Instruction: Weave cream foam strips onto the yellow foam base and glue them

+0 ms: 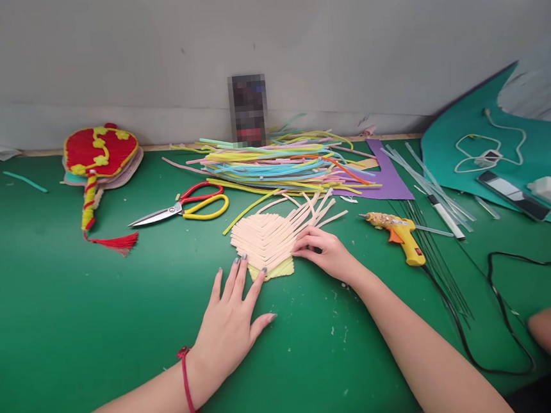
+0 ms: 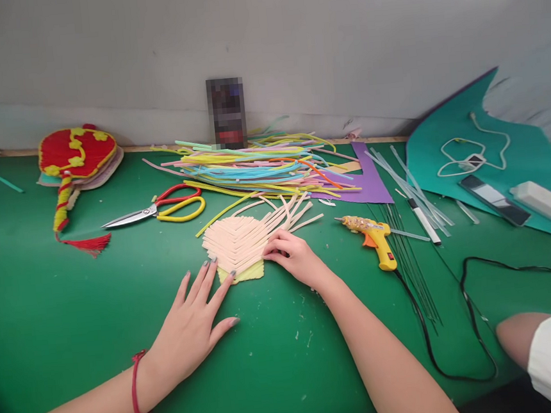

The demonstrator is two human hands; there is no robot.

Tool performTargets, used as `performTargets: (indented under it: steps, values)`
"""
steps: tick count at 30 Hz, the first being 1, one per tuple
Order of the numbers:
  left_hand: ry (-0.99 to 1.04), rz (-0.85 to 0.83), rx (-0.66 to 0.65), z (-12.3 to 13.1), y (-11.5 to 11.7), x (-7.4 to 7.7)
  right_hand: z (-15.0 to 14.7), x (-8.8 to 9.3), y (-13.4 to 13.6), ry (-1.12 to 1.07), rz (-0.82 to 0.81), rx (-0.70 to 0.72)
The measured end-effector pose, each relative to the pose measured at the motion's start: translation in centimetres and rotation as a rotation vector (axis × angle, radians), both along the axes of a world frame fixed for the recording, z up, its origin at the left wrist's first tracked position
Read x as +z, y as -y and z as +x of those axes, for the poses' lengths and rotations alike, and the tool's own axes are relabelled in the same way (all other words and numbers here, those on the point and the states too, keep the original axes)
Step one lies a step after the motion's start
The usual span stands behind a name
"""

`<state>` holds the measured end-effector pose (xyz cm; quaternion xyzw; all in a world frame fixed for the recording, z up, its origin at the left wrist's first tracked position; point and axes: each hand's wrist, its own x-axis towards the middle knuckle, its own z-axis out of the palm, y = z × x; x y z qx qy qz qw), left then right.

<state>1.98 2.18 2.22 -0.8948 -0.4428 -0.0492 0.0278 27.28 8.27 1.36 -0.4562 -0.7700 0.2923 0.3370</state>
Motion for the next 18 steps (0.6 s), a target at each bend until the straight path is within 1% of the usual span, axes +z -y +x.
performTargets:
  steps: [8,11,14,18]
  values:
    - [0.058,-0.022,0.023,0.21,-0.05,0.32,-0.03,0.05,-0.04,0.009,0.006,-0.003]
    - [0.077,-0.026,0.010,0.34,-0.32,0.49,-0.08,0.16,-0.01,0.005,-0.001,-0.009]
    - [0.064,-0.032,-0.006,0.43,-0.57,0.52,-0.09,0.16,-0.01,-0.002,0.000,-0.008]
    - [0.041,-0.034,-0.017,0.40,-0.65,0.43,-0.10,-0.09,-0.05,0.028,0.047,0.010]
